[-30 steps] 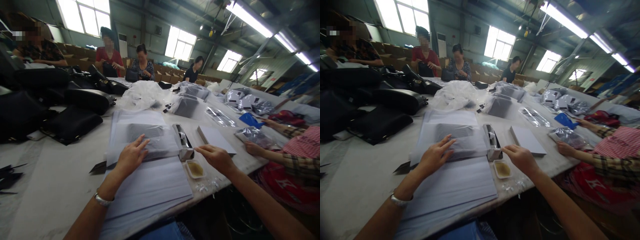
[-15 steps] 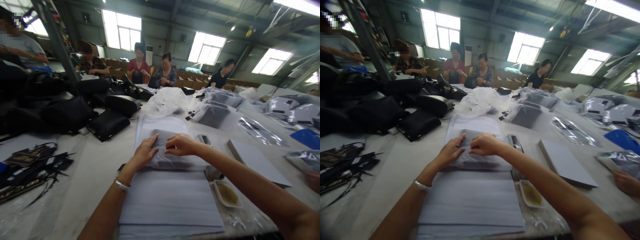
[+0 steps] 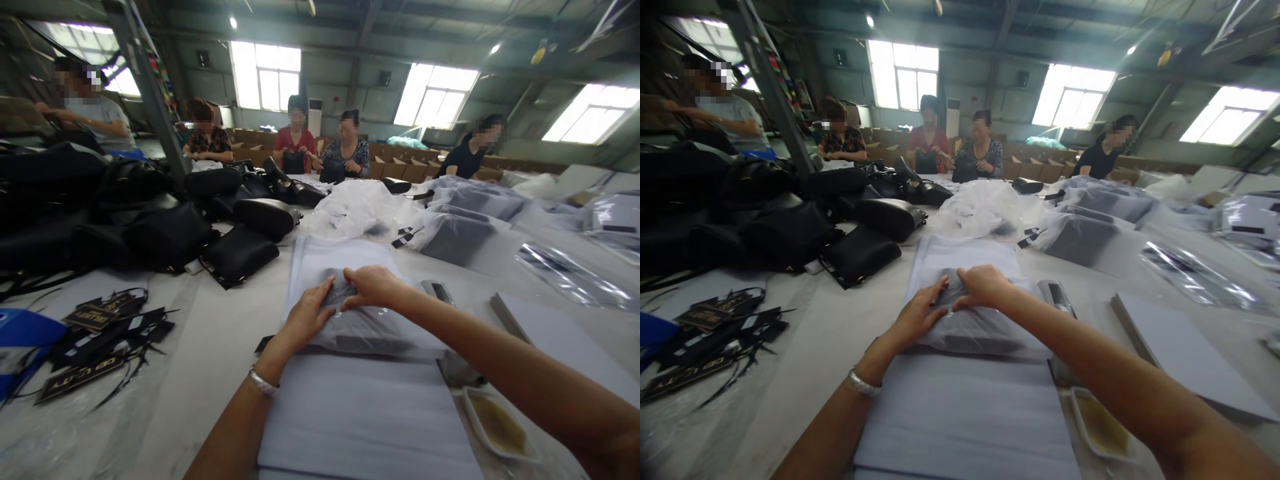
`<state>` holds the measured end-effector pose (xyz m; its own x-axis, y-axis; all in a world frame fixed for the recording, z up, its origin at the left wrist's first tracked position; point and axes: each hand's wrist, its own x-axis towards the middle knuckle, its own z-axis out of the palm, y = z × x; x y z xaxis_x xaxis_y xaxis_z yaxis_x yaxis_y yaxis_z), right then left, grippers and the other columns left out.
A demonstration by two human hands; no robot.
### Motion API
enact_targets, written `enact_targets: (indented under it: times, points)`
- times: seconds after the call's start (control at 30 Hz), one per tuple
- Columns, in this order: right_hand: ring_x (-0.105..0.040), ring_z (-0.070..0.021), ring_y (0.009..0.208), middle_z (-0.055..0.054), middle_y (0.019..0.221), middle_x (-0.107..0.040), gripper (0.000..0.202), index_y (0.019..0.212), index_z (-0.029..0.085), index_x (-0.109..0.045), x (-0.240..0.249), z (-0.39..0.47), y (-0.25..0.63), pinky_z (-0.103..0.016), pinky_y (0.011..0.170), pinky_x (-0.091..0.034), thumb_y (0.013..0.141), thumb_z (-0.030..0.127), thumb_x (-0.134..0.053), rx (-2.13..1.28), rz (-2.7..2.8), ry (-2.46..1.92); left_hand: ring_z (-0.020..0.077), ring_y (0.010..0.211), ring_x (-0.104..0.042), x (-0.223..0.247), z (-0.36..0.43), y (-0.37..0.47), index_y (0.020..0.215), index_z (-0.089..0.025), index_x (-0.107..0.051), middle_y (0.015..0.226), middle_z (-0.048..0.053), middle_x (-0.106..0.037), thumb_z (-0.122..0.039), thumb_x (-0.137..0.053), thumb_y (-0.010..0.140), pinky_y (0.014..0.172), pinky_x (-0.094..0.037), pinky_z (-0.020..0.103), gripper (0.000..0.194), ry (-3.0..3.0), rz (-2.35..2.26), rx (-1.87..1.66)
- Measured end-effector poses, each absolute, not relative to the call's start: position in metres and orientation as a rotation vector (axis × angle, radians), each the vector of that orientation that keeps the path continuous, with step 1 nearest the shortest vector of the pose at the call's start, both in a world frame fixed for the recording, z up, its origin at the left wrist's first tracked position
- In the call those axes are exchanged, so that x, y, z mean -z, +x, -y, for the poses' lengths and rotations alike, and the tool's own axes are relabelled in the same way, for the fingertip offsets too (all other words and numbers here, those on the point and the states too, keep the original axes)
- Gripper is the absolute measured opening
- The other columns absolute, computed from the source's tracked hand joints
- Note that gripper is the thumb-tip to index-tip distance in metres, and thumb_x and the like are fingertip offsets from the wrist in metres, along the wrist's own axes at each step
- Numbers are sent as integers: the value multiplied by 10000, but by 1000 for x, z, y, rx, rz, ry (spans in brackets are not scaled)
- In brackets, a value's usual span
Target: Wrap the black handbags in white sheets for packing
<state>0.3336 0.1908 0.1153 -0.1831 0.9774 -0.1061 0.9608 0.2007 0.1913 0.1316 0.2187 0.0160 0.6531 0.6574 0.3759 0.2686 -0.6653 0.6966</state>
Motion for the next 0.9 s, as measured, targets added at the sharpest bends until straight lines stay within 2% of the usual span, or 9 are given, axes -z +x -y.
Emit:
enact_targets:
  times: [0.13,0.2,0.33,0.4,0.47,0.57,0.7,0.8,0.9]
  points:
    - [-692,-274,865,-95,983,-729,327,1115,205,-628,-106,-158,365,-330,705,-483,955,475,-538,-237,-2174,2204,218,1289,-525,-27,-212,131,1474,-197,-391,1430,103,-538,-84,-562,869,1040,-486,372,639,2320,-793,-799]
    - [-672,-267,983,-107,1138,-698,291,1203,198,-604,-96,-126,373,-361,818,-505,985,364,-508,-296,-2281,2254,212,1290,-531,-36,-202,134,1429,-184,-462,1428,102,-543,-48,-490,893,1076,-455,382,554,2408,-943,-847]
    - [-421,-296,1360,-130,1471,-472,596,1411,188,-471,-60,-66,369,-454,1122,-362,884,372,-679,-247,-2642,2037,225,1394,-414,-45,-175,149,1410,-202,-489,1492,79,-472,-192,-413,993,1193,-272,489,424,2711,-1010,-908]
    - [-261,-324,1446,-130,1561,-329,826,1485,194,-375,-41,-50,365,-516,1172,-278,786,354,-785,-205,-2651,1991,253,1446,-320,-41,-168,160,1440,-199,-450,1539,81,-393,-342,-444,998,1200,-223,538,465,2833,-934,-777]
    - [-183,-338,1469,-139,1591,-249,962,1516,190,-318,-28,-47,364,-540,1180,-256,714,294,-840,-162,-2605,2037,287,1469,-255,-33,-169,168,1474,-186,-397,1575,93,-308,-454,-484,968,1175,-258,567,579,2873,-913,-580]
    - [-202,-338,1464,-154,1586,-256,951,1509,189,-341,-25,-55,366,-505,1175,-291,690,136,-821,-77,-2549,2110,301,1476,-228,-34,-181,171,1501,-184,-342,1596,99,-251,-534,-487,945,1134,-334,552,673,2809,-881,-345]
    - [-277,-346,1436,-152,1551,-341,885,1500,192,-371,-52,-70,371,-482,1160,-325,700,-6,-692,62,-2563,2098,294,1456,-290,-65,-199,161,1477,-215,-392,1568,120,-336,-576,-412,960,1145,-298,558,631,2688,-856,-348]
    - [-365,-312,1398,-147,1507,-418,835,1507,151,-348,-87,-89,383,-423,1149,-350,738,41,-655,181,-2633,2071,273,1445,-320,-89,-211,149,1488,-233,-366,1551,114,-376,-564,-397,970,1167,-267,528,615,2613,-899,-572]
    - [-473,-296,1320,-142,1461,-480,736,1478,164,-399,-124,-122,407,-408,1107,-397,807,213,-697,264,-2697,2004,260,1431,-348,-100,-226,142,1491,-222,-358,1532,114,-411,-558,-427,959,1178,-272,467,633,2511,-953,-756]
